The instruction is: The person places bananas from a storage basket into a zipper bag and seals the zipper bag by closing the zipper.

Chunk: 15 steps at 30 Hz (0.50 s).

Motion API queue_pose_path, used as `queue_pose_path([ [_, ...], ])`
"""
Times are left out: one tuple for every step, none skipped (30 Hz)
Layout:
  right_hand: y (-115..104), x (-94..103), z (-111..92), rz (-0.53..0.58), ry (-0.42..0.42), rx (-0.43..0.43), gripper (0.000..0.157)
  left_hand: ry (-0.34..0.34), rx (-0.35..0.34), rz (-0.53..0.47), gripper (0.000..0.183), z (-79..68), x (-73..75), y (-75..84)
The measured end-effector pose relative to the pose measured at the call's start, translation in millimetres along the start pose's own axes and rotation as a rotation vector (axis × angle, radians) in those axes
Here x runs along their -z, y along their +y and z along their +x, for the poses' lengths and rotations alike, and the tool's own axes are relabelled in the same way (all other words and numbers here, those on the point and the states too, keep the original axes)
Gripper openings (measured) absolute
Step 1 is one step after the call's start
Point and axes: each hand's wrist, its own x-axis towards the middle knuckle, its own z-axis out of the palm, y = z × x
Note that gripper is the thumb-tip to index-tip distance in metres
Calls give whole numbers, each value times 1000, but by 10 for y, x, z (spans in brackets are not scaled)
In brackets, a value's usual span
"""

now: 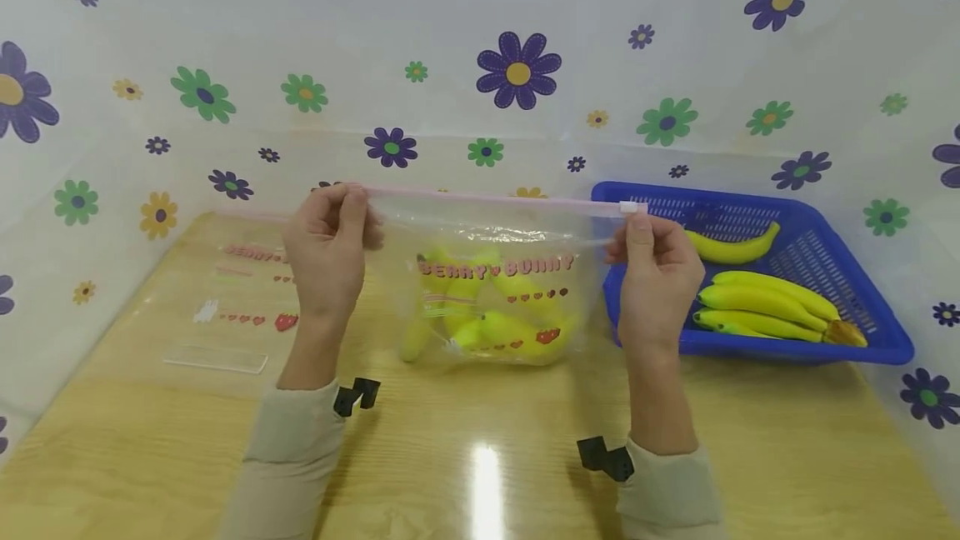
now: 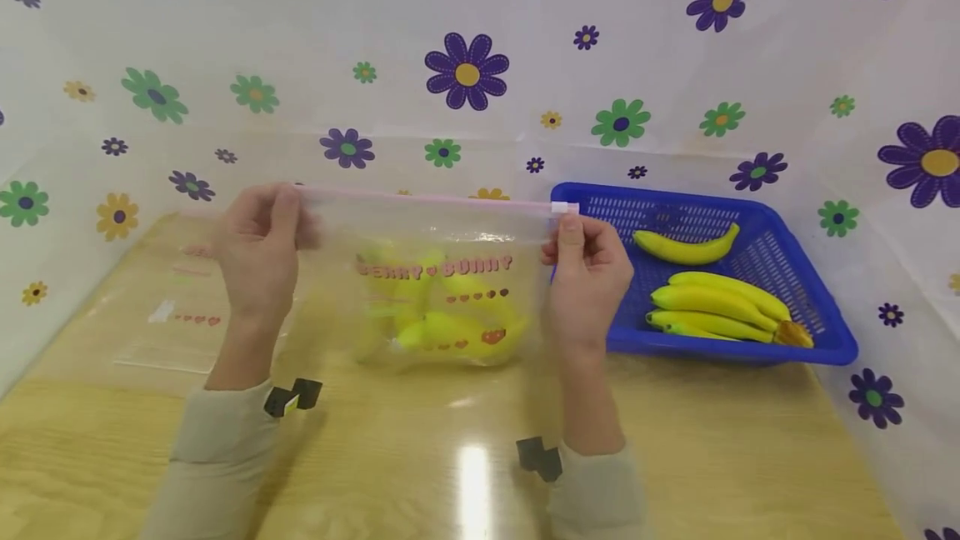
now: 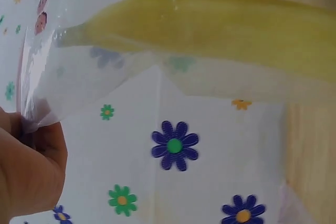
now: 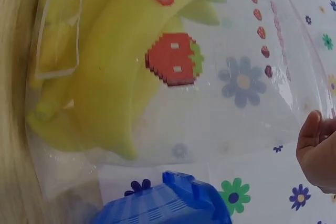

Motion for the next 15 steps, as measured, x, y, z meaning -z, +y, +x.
queue_pose_path([
  [8,9,-1,22,10,-4,13,-7,-19,5,16,-5,6,15],
  [18,17,3,35,18,7,13,-13,-40,5,17,-6,9,33],
  [29,20,7,22,24,33,14,-18,-63,8,18,-4,11,46],
  [45,20,14,3,26,61,15,-23,-81,11,19,2,7,57],
  [70,18,22,-29,29,82,17,-29,-90,20,20,9,1,65],
  [93,15,28,-71,30,94,19,-43,-95,32,22,14,-2,66],
  [110,10,30,-119,25,93,21,-53,-89,50,22,15,-8,68],
  [123,8,29,-173,16,80,22,-63,-83,72,22,14,-11,67],
  [132,8,24,-217,2,55,24,-75,-82,100,23,13,-12,64],
  [134,9,19,-237,-16,28,24,-86,-85,135,23,8,-9,63],
  [129,11,14,-248,-32,5,23,-91,-95,170,23,4,-6,64],
  [111,14,9,-244,-46,-10,22,-88,-104,199,24,-1,-4,66],
  [92,16,4,-236,-56,-11,20,-76,-112,219,24,-5,-5,72],
  [77,18,2,-218,-62,-3,19,-70,-128,232,24,-8,-5,75],
  [63,18,1,-192,-63,7,17,-64,-144,245,25,-10,-6,73],
])
